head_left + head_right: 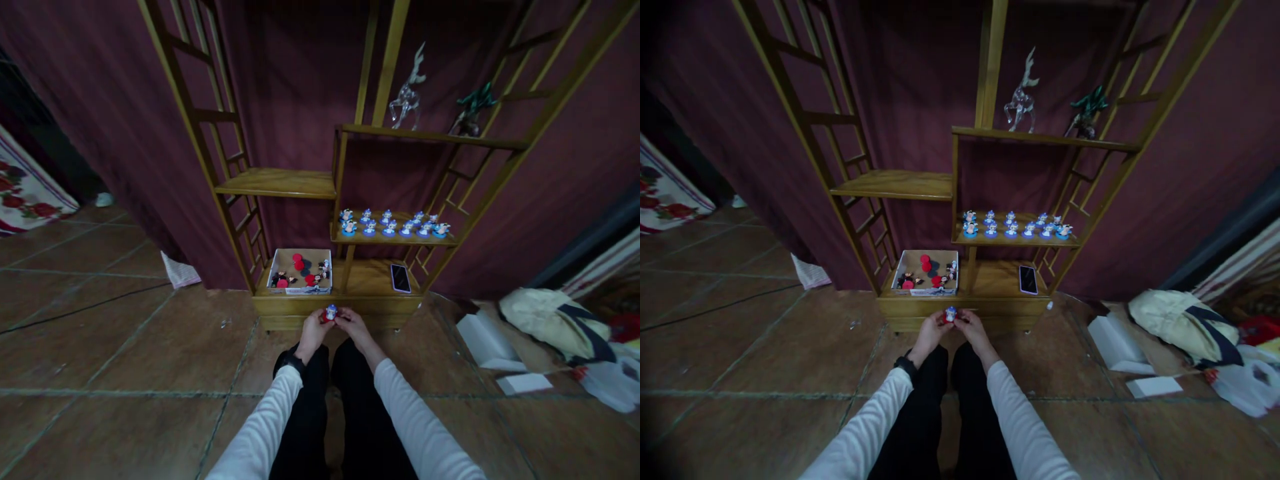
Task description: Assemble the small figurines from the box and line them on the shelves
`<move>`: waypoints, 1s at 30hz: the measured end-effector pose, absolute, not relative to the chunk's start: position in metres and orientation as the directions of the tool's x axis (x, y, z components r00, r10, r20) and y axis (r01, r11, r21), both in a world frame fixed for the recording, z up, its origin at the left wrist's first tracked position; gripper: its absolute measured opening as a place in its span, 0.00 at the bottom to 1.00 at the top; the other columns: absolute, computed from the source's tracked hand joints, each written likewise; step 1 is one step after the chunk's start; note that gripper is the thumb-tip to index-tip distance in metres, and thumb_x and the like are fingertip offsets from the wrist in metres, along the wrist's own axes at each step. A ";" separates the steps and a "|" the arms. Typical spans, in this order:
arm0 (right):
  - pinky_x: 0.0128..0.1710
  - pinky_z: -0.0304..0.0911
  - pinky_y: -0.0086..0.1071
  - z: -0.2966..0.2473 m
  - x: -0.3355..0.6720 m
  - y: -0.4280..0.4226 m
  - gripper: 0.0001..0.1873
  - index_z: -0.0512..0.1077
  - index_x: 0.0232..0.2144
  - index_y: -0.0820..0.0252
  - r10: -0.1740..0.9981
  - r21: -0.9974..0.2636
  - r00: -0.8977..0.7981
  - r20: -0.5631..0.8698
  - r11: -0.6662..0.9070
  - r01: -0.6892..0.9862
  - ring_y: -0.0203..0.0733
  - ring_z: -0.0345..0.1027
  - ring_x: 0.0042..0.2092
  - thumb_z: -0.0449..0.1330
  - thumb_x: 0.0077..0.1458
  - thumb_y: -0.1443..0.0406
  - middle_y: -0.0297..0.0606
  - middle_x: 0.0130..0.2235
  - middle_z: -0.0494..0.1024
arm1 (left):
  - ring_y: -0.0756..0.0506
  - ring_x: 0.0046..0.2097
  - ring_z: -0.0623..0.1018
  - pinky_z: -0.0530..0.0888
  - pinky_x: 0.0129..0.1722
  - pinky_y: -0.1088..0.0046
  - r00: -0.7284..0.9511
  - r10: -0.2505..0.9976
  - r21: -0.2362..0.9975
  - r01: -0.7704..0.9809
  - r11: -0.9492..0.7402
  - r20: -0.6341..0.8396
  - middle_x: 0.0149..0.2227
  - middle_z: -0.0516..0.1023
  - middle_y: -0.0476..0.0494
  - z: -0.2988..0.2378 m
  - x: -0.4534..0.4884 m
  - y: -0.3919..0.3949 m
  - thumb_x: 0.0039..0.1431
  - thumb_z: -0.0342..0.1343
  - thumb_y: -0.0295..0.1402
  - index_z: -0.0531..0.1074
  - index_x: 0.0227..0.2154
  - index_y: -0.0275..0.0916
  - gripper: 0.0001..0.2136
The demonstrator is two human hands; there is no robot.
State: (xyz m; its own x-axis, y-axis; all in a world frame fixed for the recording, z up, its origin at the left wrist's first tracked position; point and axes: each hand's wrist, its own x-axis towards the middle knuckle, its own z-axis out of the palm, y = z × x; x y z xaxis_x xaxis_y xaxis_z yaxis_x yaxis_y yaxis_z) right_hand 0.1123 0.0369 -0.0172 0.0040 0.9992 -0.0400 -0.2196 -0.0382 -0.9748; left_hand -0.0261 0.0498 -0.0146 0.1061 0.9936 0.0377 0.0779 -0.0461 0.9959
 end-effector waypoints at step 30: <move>0.35 0.62 0.28 0.256 0.351 0.219 0.18 0.69 0.41 0.58 0.813 -0.685 0.236 0.533 0.250 0.684 0.35 0.67 0.33 0.60 0.44 0.67 0.33 0.33 0.75 | 0.45 0.40 0.77 0.72 0.44 0.67 0.305 0.952 0.990 0.131 -0.051 0.009 0.50 0.72 0.38 -0.019 -0.012 0.064 0.44 0.59 0.42 0.66 0.51 0.43 0.28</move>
State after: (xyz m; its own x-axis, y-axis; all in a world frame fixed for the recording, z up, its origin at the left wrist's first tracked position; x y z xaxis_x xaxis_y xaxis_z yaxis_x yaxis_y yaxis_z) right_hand 0.3505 0.2187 0.2557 0.2361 0.8128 0.5325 0.6843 0.2500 -0.6850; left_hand -0.0124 0.0638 -0.0190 0.3048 0.9524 0.0085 0.1313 -0.0509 0.9900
